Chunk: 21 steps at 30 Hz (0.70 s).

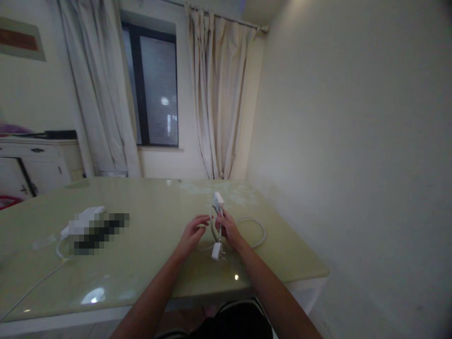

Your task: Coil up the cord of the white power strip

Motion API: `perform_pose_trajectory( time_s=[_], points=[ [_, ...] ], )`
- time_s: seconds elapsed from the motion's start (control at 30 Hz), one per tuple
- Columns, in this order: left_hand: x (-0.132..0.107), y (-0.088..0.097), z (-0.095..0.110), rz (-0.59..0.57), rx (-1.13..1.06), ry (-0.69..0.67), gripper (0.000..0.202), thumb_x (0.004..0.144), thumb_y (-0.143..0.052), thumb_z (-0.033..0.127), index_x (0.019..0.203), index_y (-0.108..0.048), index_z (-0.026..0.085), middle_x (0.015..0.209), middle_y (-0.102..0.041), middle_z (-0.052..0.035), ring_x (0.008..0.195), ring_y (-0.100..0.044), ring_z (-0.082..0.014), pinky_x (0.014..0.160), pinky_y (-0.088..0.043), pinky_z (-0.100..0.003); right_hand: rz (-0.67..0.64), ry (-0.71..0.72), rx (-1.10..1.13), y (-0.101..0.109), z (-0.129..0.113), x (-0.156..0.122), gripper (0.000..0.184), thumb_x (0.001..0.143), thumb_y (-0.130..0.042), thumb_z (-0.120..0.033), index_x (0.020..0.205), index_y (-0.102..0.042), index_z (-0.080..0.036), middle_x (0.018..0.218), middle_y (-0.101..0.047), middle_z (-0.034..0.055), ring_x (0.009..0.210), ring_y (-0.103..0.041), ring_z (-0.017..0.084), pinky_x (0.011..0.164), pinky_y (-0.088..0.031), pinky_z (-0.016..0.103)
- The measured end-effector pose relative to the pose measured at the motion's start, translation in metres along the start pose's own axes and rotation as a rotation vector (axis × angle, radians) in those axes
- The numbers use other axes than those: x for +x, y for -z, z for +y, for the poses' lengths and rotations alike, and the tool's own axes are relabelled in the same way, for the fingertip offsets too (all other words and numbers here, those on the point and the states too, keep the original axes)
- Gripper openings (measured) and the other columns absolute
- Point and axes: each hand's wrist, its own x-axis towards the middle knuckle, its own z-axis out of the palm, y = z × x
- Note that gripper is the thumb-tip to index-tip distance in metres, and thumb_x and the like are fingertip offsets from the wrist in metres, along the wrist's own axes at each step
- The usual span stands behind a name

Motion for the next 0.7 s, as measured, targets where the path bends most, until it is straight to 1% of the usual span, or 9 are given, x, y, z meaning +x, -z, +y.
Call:
perform_pose_trajectory(
  time_s=[0.07,0.13,0.2,0.27,0.4,0.5,0.57,0.63,0.7],
  points=[
    [0.001,-0.001,0.001,0.007,-0.041,-0.026,0.029,0.083,-0.056,0.029,0.104,-0.073,0.02,0.132,-0.064,-0.0117,0.121,-0.062,-0.0255,0.097,-0.053,-0.038,-0.014,-0.003,-0.023,-0.004,-0.001,-0.002,0.027,0.077,-0.067,-0.04,0.091,-0.052,-0.023,0.053,-0.042,-0.0099,0.041,-0.031,0.007,0.039,-0.018,0.02],
    [0.002,-0.006,0.001,0.005,-0.038,-0.031,0.028,0.085,-0.055,0.028,0.105,-0.073,0.02,0.137,-0.063,-0.0115,0.129,-0.058,-0.0262,0.104,-0.05,-0.04,-0.028,-0.013,-0.042,-0.007,0.0,-0.004,0.03,0.079,-0.067,-0.043,0.097,-0.056,-0.022,0.054,-0.041,-0.0096,0.041,-0.032,0.007,0.04,-0.02,0.02],
    [0.002,-0.011,0.0,-0.012,0.042,-0.015,0.034,0.087,-0.053,0.027,0.116,-0.07,0.021,0.139,-0.063,-0.0098,0.13,-0.058,-0.0247,0.107,-0.049,-0.04,-0.01,-0.036,-0.043,-0.007,0.001,-0.004,0.033,0.078,-0.067,-0.044,0.1,-0.059,-0.022,0.055,-0.041,-0.0092,0.042,-0.034,0.008,0.04,-0.022,0.019],
    [0.001,-0.017,-0.002,-0.044,0.169,-0.021,0.044,0.088,-0.053,0.024,0.13,-0.063,0.023,0.142,-0.061,-0.0077,0.134,-0.054,-0.0231,0.111,-0.045,-0.041,0.026,-0.063,-0.025,-0.005,0.002,-0.003,0.033,0.076,-0.066,-0.042,0.101,-0.058,-0.023,0.058,-0.041,-0.0091,0.044,-0.035,0.008,0.04,-0.024,0.019],
    [0.001,-0.024,-0.004,-0.166,0.346,-0.14,0.065,0.086,-0.051,0.017,0.15,-0.044,0.022,0.155,-0.047,-0.0093,0.145,-0.041,-0.0231,0.121,-0.031,-0.042,0.05,-0.07,0.027,0.003,0.005,0.0,0.031,0.074,-0.06,-0.036,0.102,-0.056,-0.023,0.06,-0.044,-0.0086,0.045,-0.036,0.008,0.041,-0.025,0.018],
    [0.005,-0.024,-0.006,-0.278,0.418,-0.189,0.081,0.082,-0.052,0.014,0.159,-0.027,0.021,0.157,-0.043,-0.0128,0.146,-0.037,-0.0259,0.122,-0.028,-0.046,0.061,-0.074,0.009,0.005,0.009,0.004,0.036,0.072,-0.061,-0.033,0.107,-0.056,-0.023,0.059,-0.044,-0.0087,0.046,-0.036,0.009,0.042,-0.025,0.019],
    [0.009,-0.023,-0.007,-0.324,0.424,-0.176,0.088,0.081,-0.054,0.015,0.161,-0.018,0.022,0.155,-0.045,-0.0135,0.145,-0.038,-0.0271,0.121,-0.029,-0.047,0.067,-0.063,-0.021,0.004,0.012,0.007,0.042,0.071,-0.063,-0.028,0.112,-0.057,-0.023,0.06,-0.045,-0.0088,0.047,-0.037,0.009,0.043,-0.026,0.02],
    [0.013,-0.021,-0.008,-0.358,0.416,-0.142,0.091,0.082,-0.057,0.019,0.161,-0.013,0.022,0.151,-0.05,-0.0133,0.142,-0.043,-0.0274,0.118,-0.034,-0.047,0.06,-0.046,-0.034,0.002,0.015,0.009,0.043,0.071,-0.065,-0.024,0.113,-0.058,-0.023,0.061,-0.047,-0.0083,0.048,-0.038,0.009,0.044,-0.027,0.02],
    [0.016,-0.017,-0.008,-0.382,0.447,-0.129,0.09,0.083,-0.059,0.023,0.161,-0.014,0.023,0.147,-0.054,-0.0129,0.136,-0.049,-0.0274,0.114,-0.039,-0.045,0.044,-0.028,-0.022,0.0,0.017,0.011,0.039,0.072,-0.066,-0.022,0.11,-0.059,-0.023,0.065,-0.051,-0.0068,0.051,-0.042,0.01,0.046,-0.031,0.02]
  ],
)
